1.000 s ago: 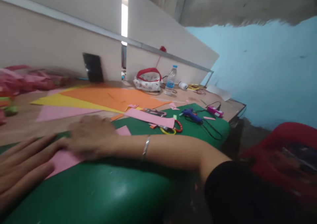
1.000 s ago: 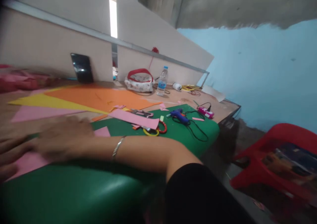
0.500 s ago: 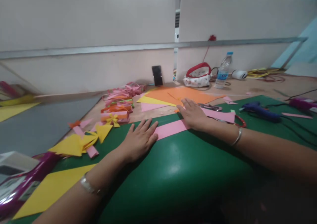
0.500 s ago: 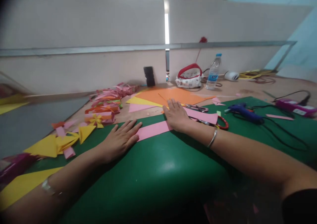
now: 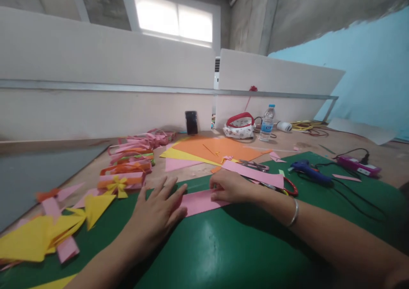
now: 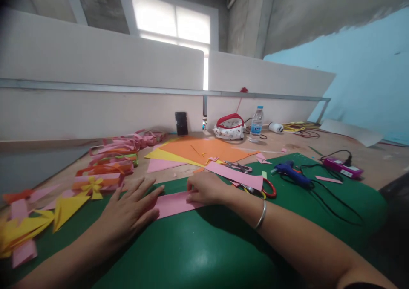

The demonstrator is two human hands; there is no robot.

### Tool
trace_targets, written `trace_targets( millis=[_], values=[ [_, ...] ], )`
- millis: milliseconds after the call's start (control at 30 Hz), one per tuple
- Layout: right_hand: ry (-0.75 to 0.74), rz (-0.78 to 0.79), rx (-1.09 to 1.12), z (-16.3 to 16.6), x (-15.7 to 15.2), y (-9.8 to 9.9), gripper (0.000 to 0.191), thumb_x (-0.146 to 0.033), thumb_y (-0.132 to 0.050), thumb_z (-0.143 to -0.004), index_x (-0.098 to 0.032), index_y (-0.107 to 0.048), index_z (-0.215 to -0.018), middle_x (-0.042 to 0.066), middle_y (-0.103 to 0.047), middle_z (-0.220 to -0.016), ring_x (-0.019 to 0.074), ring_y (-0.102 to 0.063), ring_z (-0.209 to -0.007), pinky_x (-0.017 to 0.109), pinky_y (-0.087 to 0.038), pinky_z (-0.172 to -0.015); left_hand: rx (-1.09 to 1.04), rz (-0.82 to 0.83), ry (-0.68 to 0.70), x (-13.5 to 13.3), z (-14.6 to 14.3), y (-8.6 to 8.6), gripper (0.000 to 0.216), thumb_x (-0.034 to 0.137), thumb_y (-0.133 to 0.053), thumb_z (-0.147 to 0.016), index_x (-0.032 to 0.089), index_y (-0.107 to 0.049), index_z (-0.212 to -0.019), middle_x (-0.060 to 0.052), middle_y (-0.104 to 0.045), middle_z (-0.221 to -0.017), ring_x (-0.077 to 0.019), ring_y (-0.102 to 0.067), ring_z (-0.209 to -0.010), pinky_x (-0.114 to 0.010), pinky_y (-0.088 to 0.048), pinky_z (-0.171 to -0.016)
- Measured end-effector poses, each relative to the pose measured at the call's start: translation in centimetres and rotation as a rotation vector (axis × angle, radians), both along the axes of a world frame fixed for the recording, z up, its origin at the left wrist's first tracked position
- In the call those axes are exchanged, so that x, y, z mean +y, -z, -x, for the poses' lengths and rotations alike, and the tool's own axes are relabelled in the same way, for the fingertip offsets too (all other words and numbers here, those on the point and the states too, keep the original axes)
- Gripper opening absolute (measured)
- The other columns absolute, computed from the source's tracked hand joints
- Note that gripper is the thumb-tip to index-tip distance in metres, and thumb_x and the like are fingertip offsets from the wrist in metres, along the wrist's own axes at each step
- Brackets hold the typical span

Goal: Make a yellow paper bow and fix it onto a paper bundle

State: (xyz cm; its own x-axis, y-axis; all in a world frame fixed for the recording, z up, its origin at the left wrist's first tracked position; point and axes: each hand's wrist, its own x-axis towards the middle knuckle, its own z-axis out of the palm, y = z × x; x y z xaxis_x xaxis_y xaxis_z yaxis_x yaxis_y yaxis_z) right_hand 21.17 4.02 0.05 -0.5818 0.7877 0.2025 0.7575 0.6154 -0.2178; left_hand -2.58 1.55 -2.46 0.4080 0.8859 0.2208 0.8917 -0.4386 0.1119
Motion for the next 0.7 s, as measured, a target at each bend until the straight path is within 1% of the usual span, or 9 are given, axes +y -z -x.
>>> trace_targets(
  millis=[67, 167, 233, 267, 333, 400, 467, 567, 700],
  values=[
    [0.036, 0.028, 0.068, -0.2, -0.2, -0.2, 0.012, -0.023, -0.073, -0.068, -0.017, -0.063, -0.071, -0.002, -0.06, -0.065, 0.0116, -0.054, -0.06, 0.02, -0.036, -0.051, -0.093, -0.071, -0.052, -0.2, -0.1, -0.9, 0.053, 0.042, -0.048, -0.083, 0.022, -0.05, -0.132, -0.013, -0.033, -0.151, -0.0341, -0.019, -0.141, -0.057, -0.005, -0.112],
    [0.124, -0.022, 0.189, -0.4, -0.5, -1.0, 0.01, -0.016, -0.063, -0.073, -0.017, -0.056, -0.066, -0.004, -0.055, -0.059, 0.0092, -0.049, -0.053, 0.018, -0.033, -0.048, -0.313, -0.189, -0.194, -0.6, -0.2, -3.0, 0.063, 0.042, -0.043, -0.084, 0.01, -0.037, -0.139, -0.017, -0.019, -0.154, -0.0291, -0.005, -0.143, -0.044, 0.001, -0.115],
    [0.189, -0.121, 0.266, -0.3, -1.0, -1.4, 0.011, -0.017, -0.055, -0.079, -0.017, -0.053, -0.069, -0.002, -0.055, -0.062, 0.0109, -0.048, -0.056, 0.021, -0.035, -0.052, -0.503, -0.196, -0.309, -1.1, -0.6, -4.4, 0.064, 0.044, -0.044, -0.083, 0.006, -0.038, -0.134, -0.023, -0.023, -0.149, -0.032, -0.008, -0.142, -0.046, 0.0, -0.115],
    [0.208, -0.178, 0.296, 0.0, -1.4, -1.6, 0.011, -0.018, -0.052, -0.081, -0.017, -0.052, -0.071, 0.0, -0.055, -0.065, 0.0125, -0.048, -0.06, 0.023, -0.036, -0.054, -0.611, -0.15, -0.356, -1.3, -1.0, -5.0, 0.064, 0.047, -0.046, -0.081, 0.004, -0.041, -0.129, -0.026, -0.03, -0.144, -0.0353, -0.017, -0.139, -0.05, -0.007, -0.114],
    [0.202, -0.286, 0.334, 0.7, -2.5, -1.5, 0.013, -0.019, -0.046, -0.085, -0.016, -0.053, -0.074, 0.005, -0.057, -0.072, 0.0166, -0.05, -0.068, 0.028, -0.037, -0.062, -0.84, 0.033, -0.39, -1.7, -2.1, -5.5, 0.063, 0.052, -0.048, -0.079, 0.003, -0.045, -0.119, -0.029, -0.049, -0.126, -0.0386, -0.045, -0.124, -0.055, -0.034, -0.103],
    [0.124, -0.355, 0.328, 1.5, -3.6, -1.1, 0.015, -0.019, -0.044, -0.085, -0.016, -0.055, -0.075, 0.008, -0.059, -0.078, 0.0199, -0.051, -0.076, 0.032, -0.038, -0.068, -1.057, 0.254, -0.32, -1.9, -3.6, -5.4, 0.056, 0.053, -0.042, -0.082, 0.006, -0.047, -0.112, -0.024, -0.063, -0.108, -0.0318, -0.064, -0.099, -0.046, -0.054, -0.08],
    [-0.041, -0.361, 0.307, 2.1, -4.5, -0.7, 0.014, -0.024, -0.049, -0.084, -0.017, -0.057, -0.074, 0.008, -0.061, -0.084, 0.0207, -0.052, -0.08, 0.033, -0.039, -0.072, -1.221, 0.356, -0.246, -2.0, -4.8, -5.0, 0.041, 0.046, -0.051, -0.079, 0.014, -0.051, -0.105, -0.014, -0.068, -0.096, -0.0258, -0.068, -0.088, -0.037, -0.056, -0.072],
    [-0.239, -0.253, 0.365, 2.3, -4.8, -0.6, 0.016, -0.033, -0.059, -0.082, -0.018, -0.061, -0.078, 0.006, -0.062, -0.094, 0.0187, -0.055, -0.085, 0.03, -0.042, -0.077, -1.389, 0.471, -0.166, -2.1, -5.5, -4.7, 0.026, 0.025, -0.059, -0.07, 0.017, -0.057, -0.095, -0.007, -0.071, -0.088, -0.0234, -0.068, -0.078, -0.034, -0.055, -0.069],
    [-0.102, -0.146, 0.503, 1.8, -3.9, -1.1, 0.016, -0.032, -0.062, -0.08, -0.018, -0.064, -0.088, 0.01, -0.059, -0.11, 0.0238, -0.051, -0.103, 0.037, -0.036, -0.091, -1.51, 0.666, -0.132, -2.6, -5.2, -5.0, 0.042, 0.013, -0.059, -0.066, 0.018, -0.06, -0.108, -0.007, -0.074, -0.095, -0.0249, -0.07, -0.082, -0.036, -0.055, -0.072]
  ],
)
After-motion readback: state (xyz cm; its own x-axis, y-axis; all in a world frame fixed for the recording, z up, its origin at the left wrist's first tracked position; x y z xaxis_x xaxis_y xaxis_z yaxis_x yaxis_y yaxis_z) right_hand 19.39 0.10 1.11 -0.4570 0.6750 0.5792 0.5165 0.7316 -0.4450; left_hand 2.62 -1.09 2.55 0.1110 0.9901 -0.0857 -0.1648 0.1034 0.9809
